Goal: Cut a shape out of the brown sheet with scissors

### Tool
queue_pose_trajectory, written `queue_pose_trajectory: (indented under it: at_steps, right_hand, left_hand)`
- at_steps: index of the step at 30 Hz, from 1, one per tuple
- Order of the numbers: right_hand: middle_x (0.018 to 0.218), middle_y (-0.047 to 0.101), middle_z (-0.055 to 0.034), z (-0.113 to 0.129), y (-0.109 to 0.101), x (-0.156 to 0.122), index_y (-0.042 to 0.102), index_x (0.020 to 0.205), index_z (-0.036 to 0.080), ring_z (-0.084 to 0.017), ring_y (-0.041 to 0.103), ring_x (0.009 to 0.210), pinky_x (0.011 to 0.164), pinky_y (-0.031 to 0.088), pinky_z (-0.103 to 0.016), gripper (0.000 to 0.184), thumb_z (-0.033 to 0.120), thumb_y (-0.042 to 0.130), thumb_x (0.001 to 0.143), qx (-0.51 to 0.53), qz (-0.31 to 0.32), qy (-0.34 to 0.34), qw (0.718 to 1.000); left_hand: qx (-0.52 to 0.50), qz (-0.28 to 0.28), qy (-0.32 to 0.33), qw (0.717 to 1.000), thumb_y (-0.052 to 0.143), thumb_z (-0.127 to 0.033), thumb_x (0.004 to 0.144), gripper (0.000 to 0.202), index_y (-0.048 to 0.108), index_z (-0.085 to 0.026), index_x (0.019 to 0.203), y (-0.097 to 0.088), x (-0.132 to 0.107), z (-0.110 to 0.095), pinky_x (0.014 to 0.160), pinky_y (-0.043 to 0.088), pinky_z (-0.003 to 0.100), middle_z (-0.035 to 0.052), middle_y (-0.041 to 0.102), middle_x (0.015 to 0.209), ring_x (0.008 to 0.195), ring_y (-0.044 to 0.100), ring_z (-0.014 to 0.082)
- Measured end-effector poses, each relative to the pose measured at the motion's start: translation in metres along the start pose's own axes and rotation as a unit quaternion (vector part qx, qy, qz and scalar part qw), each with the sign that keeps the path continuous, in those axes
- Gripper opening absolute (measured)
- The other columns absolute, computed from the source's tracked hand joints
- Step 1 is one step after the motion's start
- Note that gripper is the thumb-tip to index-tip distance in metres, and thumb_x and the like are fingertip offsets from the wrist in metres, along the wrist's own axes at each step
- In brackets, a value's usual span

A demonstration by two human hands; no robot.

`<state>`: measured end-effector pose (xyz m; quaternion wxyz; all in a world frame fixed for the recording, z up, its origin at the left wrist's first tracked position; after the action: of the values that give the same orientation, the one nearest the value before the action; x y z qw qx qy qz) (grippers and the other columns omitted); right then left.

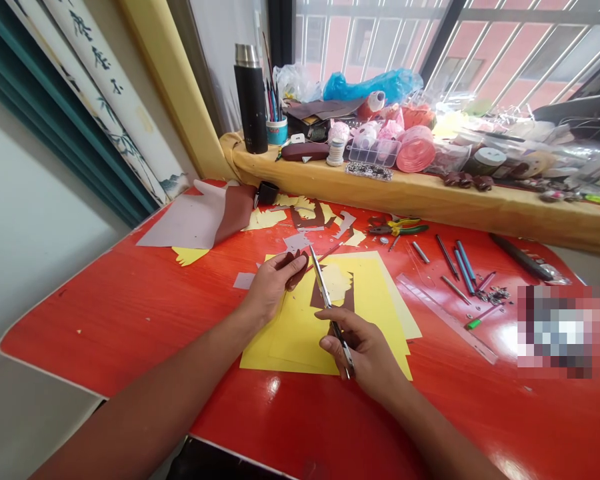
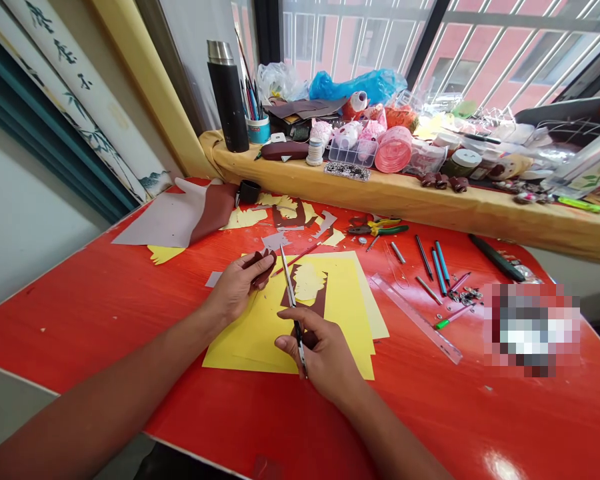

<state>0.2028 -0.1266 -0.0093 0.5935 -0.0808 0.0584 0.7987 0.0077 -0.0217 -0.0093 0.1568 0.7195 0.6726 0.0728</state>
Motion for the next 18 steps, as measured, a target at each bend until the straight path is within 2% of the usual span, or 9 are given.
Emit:
queue_pose_trajectory:
  at_steps: [6, 12, 18]
  right_hand:
    - [0.069, 0.055, 0.0076, 0.0003, 0.0033, -0.0019, 0.075, 0.129, 0.022, -0.012, 0.05, 0.046, 0.049, 0.041, -0.03, 0.059, 0.066, 0.087, 0.093, 0.011, 0.013, -0.013, 1.0]
    - [0.066, 0.054, 0.0078, -0.0047, 0.0059, -0.0019, 0.075, 0.131, 0.023, -0.013, 0.05, 0.047, 0.049, 0.042, -0.03, 0.061, 0.069, 0.085, 0.094, 0.014, 0.02, -0.016, 1.0]
    - [0.065, 0.055, 0.0079, -0.0065, 0.0066, -0.002, 0.074, 0.13, 0.023, -0.014, 0.051, 0.047, 0.05, 0.043, -0.03, 0.06, 0.07, 0.084, 0.095, 0.007, 0.022, -0.018, 1.0]
  left_hand:
    - [0.014, -0.021, 0.021, 0.999, 0.094, -0.051, 0.081, 0.044, 0.064, -0.02, 0.071, -0.0001, 0.0011, 0.0005, 0.06, 0.028, 0.03, -0.0036, 0.05, 0.064, 0.061, 0.038, 0.0107]
    - [0.048, -0.03, 0.051, 0.997, 0.088, -0.051, 0.086, 0.044, 0.059, -0.022, 0.068, 0.0037, -0.0019, -0.0015, 0.059, 0.031, 0.03, -0.0033, 0.053, 0.06, 0.059, 0.041, 0.0117]
    - [0.042, -0.021, 0.046, 0.998, 0.085, -0.051, 0.088, 0.041, 0.061, -0.022, 0.072, 0.0069, -0.004, 0.0028, 0.059, 0.037, 0.03, -0.0025, 0.059, 0.058, 0.055, 0.048, 0.0125]
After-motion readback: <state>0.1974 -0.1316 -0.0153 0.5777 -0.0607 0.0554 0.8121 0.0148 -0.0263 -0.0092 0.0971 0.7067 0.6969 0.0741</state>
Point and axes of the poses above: each hand's wrist, its own x-axis towards the middle knuckle, its own y-axis out of the palm, z = x × y, the point moved 1 cm from there along x, towards the middle knuckle
